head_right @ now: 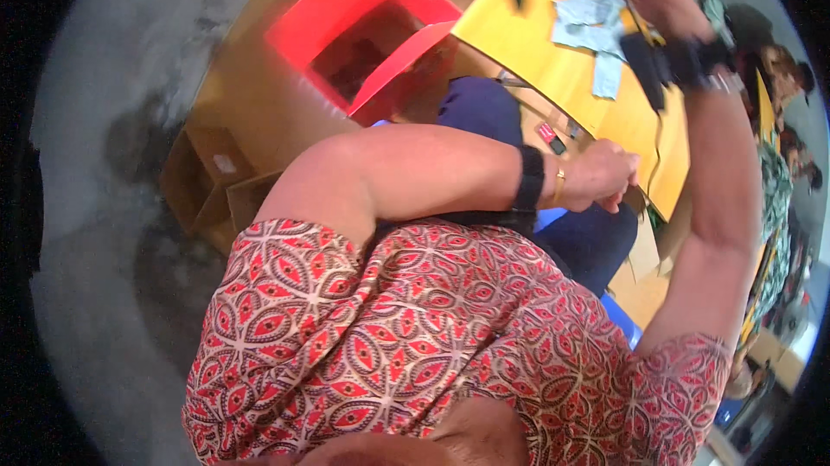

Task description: The person folds a small green fabric piece into a compact shape using both hands. They then pick up a light blue fabric piece and fold it similarly. The folded items are placed on the table.

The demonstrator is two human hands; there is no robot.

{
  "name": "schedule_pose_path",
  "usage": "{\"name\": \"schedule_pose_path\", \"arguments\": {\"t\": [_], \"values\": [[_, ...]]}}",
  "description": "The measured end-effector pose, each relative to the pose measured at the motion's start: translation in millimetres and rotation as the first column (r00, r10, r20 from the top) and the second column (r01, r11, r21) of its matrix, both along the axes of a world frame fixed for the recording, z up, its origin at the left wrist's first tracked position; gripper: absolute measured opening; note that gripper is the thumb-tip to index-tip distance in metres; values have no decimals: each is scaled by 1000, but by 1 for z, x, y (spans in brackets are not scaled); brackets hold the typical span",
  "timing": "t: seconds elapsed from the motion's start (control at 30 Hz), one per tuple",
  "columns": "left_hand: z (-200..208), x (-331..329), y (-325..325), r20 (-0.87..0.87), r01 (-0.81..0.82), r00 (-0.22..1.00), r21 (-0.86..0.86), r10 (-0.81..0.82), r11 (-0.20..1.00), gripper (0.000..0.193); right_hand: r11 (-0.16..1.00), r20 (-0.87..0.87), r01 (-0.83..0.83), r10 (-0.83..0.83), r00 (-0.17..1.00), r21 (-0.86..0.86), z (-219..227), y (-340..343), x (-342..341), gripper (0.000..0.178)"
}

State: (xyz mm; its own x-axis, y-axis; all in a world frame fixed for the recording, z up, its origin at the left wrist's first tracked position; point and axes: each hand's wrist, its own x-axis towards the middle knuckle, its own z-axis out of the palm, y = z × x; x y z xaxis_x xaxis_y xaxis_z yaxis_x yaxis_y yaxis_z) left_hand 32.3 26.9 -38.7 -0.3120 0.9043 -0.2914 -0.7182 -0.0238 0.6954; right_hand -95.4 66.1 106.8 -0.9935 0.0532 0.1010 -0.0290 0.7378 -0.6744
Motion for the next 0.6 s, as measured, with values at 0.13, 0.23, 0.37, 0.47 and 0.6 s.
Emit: {"name": "schedule_pose_path", "arguments": {"t": [0.13,0.23,0.37,0.47,0.6], "values": [[4,-5,-1,29,5,1000,25,-6,1000,26,990,-106,73,-60,993,118,-2,52,4,29],[19,-1,4,-44,47,998,-72,-50,996,24,833,-67,206,-200,977,513,-81,216,51,21],[15,-11,4,-106,105,986,-175,-125,979,24,658,3,570,-656,755,492,-151,243,120,29],[13,-26,-13,-35,154,986,-179,-163,972,23,550,-149,579,-634,758,603,-231,255,145,32],[29,-38,-31,-21,104,994,-182,-109,978,22,512,-44,411,-586,809,754,-263,238,134,33]]}}
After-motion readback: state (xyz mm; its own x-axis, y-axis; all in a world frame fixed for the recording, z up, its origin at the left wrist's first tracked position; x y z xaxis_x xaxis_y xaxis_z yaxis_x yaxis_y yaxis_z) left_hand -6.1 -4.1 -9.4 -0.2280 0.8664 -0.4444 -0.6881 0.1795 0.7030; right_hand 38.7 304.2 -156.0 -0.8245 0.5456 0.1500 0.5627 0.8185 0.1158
